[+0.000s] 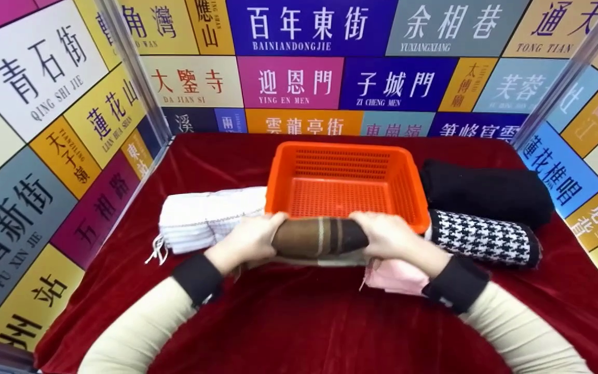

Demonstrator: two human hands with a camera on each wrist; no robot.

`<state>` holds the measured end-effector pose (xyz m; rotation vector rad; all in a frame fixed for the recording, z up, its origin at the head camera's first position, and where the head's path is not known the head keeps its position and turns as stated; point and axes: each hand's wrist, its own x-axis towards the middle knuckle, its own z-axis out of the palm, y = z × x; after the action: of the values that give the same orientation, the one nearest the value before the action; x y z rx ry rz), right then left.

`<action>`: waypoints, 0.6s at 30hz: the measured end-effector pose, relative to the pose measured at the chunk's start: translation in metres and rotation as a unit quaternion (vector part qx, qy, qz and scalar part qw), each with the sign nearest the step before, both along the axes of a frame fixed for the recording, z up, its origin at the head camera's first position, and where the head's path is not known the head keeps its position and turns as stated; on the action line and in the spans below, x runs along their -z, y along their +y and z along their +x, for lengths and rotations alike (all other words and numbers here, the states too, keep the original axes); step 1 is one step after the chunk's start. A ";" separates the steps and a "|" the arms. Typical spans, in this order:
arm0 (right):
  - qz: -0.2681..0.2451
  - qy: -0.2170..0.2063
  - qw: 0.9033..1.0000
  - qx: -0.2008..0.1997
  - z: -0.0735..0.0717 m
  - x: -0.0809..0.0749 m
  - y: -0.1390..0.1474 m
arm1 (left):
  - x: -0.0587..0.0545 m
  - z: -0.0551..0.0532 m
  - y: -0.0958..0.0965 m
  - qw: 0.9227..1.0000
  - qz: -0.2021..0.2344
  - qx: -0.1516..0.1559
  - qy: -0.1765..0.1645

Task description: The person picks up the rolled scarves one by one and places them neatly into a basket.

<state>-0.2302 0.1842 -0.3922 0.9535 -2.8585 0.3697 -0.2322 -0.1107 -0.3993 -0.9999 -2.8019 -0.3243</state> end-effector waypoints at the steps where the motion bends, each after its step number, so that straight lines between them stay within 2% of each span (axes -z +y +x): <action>1: -0.002 -0.007 1.000 0.006 -0.002 -0.007 0.003 | -0.008 -0.003 0.003 1.000 0.000 -0.001 -0.006; 6: -0.002 0.001 1.000 0.026 -0.020 -0.039 0.023 | -0.047 -0.024 0.023 0.999 -0.033 -0.024 -0.016; 10: 0.011 -0.003 0.998 0.054 -0.043 -0.055 0.035 | -0.067 -0.050 0.040 0.998 -0.062 -0.029 -0.002; 13: 0.016 -0.014 0.997 0.075 -0.063 -0.058 0.043 | -0.073 -0.071 0.050 0.998 -0.058 -0.027 0.006; 18: 0.005 -0.017 0.996 0.084 -0.093 -0.053 0.057 | -0.066 -0.105 0.068 0.998 -0.049 -0.043 -0.010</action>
<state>-0.3228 0.2409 -0.3390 0.7085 -2.9458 0.3590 -0.3372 -0.0429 -0.3331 -0.8953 -2.8943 -0.1896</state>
